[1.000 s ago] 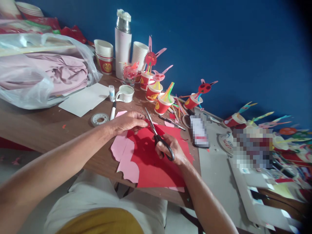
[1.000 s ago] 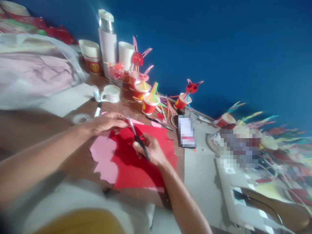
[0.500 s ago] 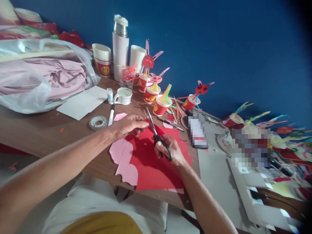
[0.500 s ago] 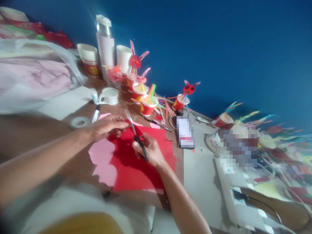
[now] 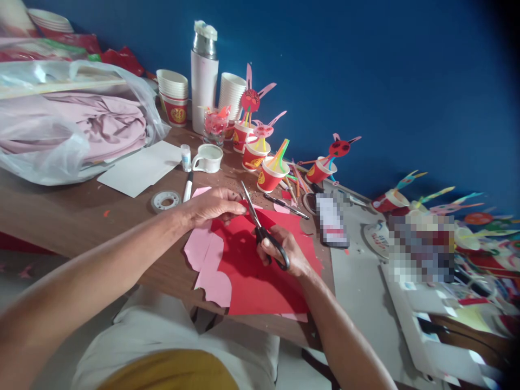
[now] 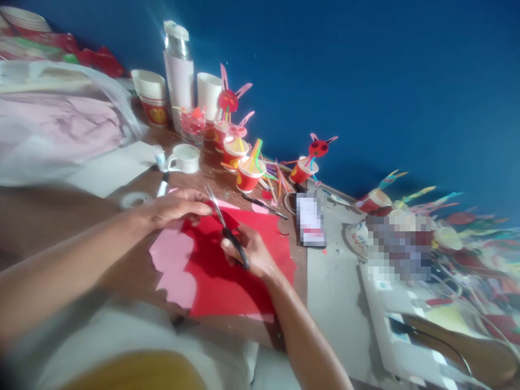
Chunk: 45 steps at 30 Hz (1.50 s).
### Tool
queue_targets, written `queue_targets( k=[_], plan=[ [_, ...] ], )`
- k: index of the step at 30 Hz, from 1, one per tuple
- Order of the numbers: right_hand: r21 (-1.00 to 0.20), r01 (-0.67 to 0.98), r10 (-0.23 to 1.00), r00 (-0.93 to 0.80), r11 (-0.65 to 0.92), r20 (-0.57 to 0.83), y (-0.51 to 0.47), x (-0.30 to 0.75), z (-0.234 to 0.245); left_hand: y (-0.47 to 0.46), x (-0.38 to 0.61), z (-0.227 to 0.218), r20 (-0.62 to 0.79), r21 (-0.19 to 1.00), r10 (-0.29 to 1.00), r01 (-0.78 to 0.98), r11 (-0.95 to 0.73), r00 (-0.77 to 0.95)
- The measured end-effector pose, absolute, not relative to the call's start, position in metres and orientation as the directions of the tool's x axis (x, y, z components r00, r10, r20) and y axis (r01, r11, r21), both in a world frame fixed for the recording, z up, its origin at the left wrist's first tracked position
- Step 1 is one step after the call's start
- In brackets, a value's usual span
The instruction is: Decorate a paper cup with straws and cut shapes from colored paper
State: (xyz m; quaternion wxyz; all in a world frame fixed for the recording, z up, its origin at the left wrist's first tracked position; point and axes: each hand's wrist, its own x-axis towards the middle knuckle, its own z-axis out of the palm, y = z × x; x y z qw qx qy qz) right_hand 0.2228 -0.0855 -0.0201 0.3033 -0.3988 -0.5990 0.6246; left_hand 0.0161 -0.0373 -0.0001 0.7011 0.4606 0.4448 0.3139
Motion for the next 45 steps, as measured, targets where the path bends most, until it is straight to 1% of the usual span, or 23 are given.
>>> queue_targets(
  k=[5, 9, 19, 24, 29, 33, 36, 41, 45],
  plan=[
    [-0.988, 0.145, 0.830, -0.542, -0.060, -0.129, -0.085, 0.226, -0.018, -0.037, 0.016, 0.002, -0.342, 0.929, 0.834, 0.020, 0.370, 0.432],
    [-0.982, 0.186, 0.831, -0.539, -0.041, -0.137, -0.085, 0.227, -0.016, -0.036, 0.015, 0.002, -0.350, 0.924, 0.823, 0.022, 0.381, 0.447],
    [-0.975, 0.213, 0.840, -0.514, -0.069, -0.172, -0.085, 0.227, -0.015, -0.036, 0.014, 0.002, -0.368, 0.912, 0.789, 0.023, 0.410, 0.493],
    [-0.969, 0.236, 0.850, -0.494, -0.074, -0.185, -0.086, 0.227, -0.013, -0.035, 0.013, 0.001, -0.345, 0.922, 0.790, 0.025, 0.387, 0.507],
    [-0.968, 0.237, 0.851, -0.488, -0.083, -0.192, -0.086, 0.227, -0.013, -0.033, 0.012, 0.000, -0.354, 0.920, 0.783, 0.038, 0.391, 0.511],
    [-0.971, 0.217, 0.859, -0.475, -0.097, -0.192, -0.085, 0.225, -0.014, -0.034, 0.014, 0.002, -0.378, 0.903, 0.783, 0.009, 0.430, 0.494],
    [-0.980, 0.168, 0.868, -0.464, -0.111, -0.178, -0.084, 0.224, -0.017, -0.037, 0.015, 0.004, -0.391, 0.894, 0.783, -0.004, 0.449, 0.483],
    [-0.991, 0.095, 0.888, -0.442, -0.092, -0.125, -0.083, 0.224, -0.023, -0.038, 0.017, -0.001, -0.359, 0.893, 0.777, -0.053, 0.448, 0.517],
    [-0.993, 0.079, 0.889, -0.445, -0.086, -0.112, -0.082, 0.224, -0.025, -0.037, 0.020, -0.007, -0.343, 0.895, 0.833, -0.117, 0.430, 0.434]
  ],
)
